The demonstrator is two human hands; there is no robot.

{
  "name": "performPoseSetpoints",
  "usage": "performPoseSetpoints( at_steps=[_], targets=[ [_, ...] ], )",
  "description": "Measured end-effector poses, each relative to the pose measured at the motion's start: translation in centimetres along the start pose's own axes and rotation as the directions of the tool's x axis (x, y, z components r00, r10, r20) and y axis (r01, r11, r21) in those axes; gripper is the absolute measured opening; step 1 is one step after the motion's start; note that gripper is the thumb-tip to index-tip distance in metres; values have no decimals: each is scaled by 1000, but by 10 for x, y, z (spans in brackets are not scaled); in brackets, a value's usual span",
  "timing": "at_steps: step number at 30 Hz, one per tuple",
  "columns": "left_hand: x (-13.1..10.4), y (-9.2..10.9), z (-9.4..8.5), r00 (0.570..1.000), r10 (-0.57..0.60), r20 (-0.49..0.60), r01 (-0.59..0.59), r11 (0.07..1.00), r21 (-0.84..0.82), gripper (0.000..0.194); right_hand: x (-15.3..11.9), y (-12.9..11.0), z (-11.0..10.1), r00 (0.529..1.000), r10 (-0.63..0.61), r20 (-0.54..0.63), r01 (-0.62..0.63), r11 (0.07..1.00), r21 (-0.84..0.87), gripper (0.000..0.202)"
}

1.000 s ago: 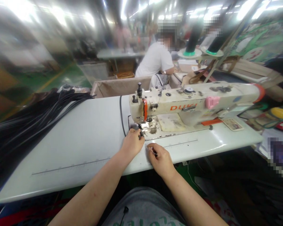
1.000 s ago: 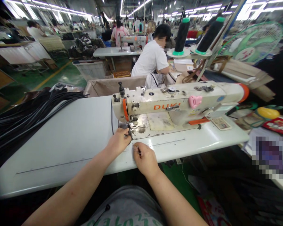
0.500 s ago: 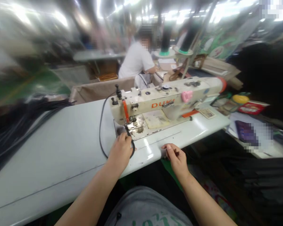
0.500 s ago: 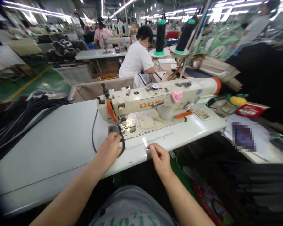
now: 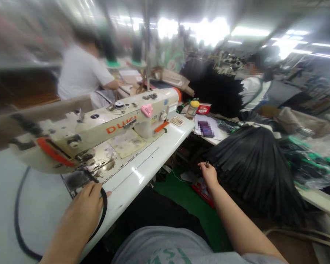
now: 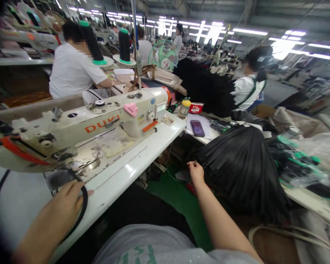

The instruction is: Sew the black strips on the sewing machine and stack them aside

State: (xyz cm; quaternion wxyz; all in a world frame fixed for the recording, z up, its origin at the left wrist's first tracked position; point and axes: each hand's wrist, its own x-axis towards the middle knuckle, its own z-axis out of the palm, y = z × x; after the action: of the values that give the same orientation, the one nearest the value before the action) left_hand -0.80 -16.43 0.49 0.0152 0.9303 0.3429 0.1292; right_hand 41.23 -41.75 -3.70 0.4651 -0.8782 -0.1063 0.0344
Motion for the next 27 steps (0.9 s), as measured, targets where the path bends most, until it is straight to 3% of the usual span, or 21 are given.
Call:
performPoseSetpoints(
  at_steps=[6, 10, 14, 18, 24, 27],
  targets=[
    [-3, -12, 11, 1000, -11, 8, 11, 1000, -1, 43, 39, -8, -69, 987, -35, -155, 8, 984, -177, 18],
    [-6, -20, 22, 1000, -10, 4, 10, 1000, 12, 40, 55, -5, -83, 991, 76, -109, -101, 964, -247, 25],
    [-4, -19, 21, 1000, -17, 12, 17, 1000, 22, 39, 45, 16, -53, 962, 263, 73, -233, 930, -285, 26],
    [0, -14, 12, 996, -53, 66, 53, 999, 3, 41, 14, 45, -16, 905, 408, 117, -363, 887, -286, 28],
    [3, -10, 6, 991, -122, 59, 127, 988, -85, 42, -6, 68, 10, 928, 372, 15, -369, 923, -106, 30],
    [4, -9, 10, 989, -139, 48, 143, 985, -96, 46, -18, 71, 26, 944, 328, 43, -326, 944, -43, 31]
  ],
)
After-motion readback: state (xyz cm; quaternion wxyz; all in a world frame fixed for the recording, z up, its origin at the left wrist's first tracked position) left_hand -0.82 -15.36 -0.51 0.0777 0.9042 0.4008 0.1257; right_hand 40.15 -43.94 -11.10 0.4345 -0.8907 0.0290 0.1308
